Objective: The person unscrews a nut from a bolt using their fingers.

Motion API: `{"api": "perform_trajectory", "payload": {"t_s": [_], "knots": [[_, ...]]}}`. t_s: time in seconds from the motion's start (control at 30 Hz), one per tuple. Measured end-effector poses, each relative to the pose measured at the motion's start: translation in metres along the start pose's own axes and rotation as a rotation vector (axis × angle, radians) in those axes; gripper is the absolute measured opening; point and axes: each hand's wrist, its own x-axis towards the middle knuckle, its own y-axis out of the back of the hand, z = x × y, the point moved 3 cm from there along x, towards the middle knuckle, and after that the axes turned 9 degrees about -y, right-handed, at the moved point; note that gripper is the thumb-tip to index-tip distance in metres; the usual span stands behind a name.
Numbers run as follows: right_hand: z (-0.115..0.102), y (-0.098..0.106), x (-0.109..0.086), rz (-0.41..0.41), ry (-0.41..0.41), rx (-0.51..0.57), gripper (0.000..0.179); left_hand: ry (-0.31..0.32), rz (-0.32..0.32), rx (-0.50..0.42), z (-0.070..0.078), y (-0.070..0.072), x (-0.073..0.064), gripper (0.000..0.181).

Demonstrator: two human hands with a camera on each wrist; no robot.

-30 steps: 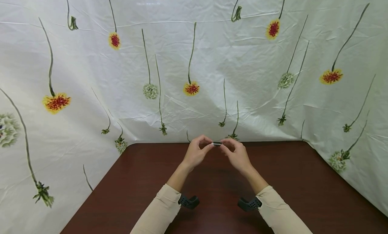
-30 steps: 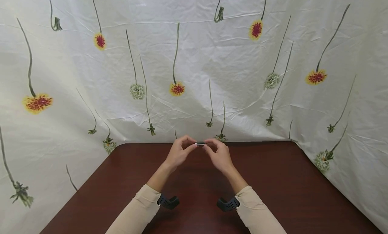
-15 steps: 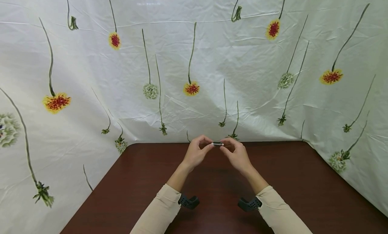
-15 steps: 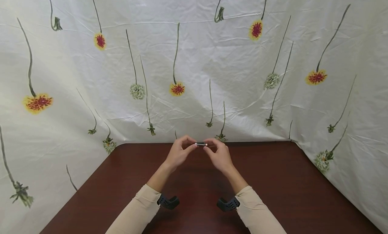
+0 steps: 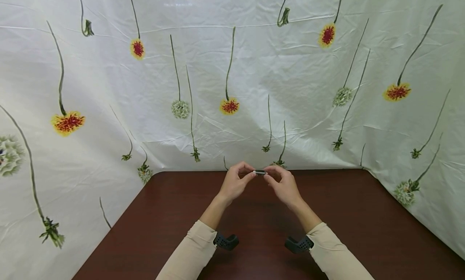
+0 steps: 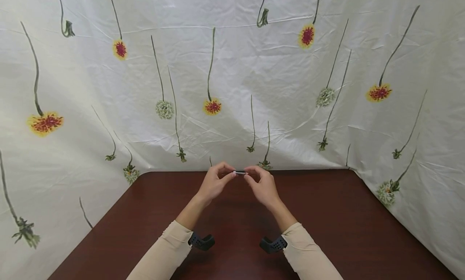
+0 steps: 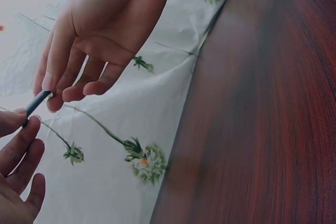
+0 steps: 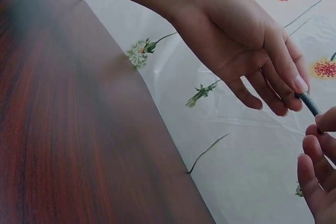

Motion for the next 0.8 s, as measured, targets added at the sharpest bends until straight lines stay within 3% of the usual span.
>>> {"api": "perform_trajectory", "payload": {"t_s": [0.27,0.5,0.63,0.8], "knots": [[0.002,0.002,0.002,0.027,-0.085,0.009,0.019,0.012,0.0,0.004,0.0,0.0,0.0,0.008],[0.001,0.003,0.002,0.005,-0.014,0.016,0.021,-0.003,0.002,-0.016,0.001,0.0,0.001,0.007],[0.021,0.001,0.01,0.022,-0.03,0.026,0.025,-0.007,0.006,-0.027,0.001,0.0,0.001,0.009],[0.041,0.0,0.018,0.035,-0.004,0.052,0.017,-0.003,0.006,-0.038,0.002,-0.001,0.001,0.01]]}}
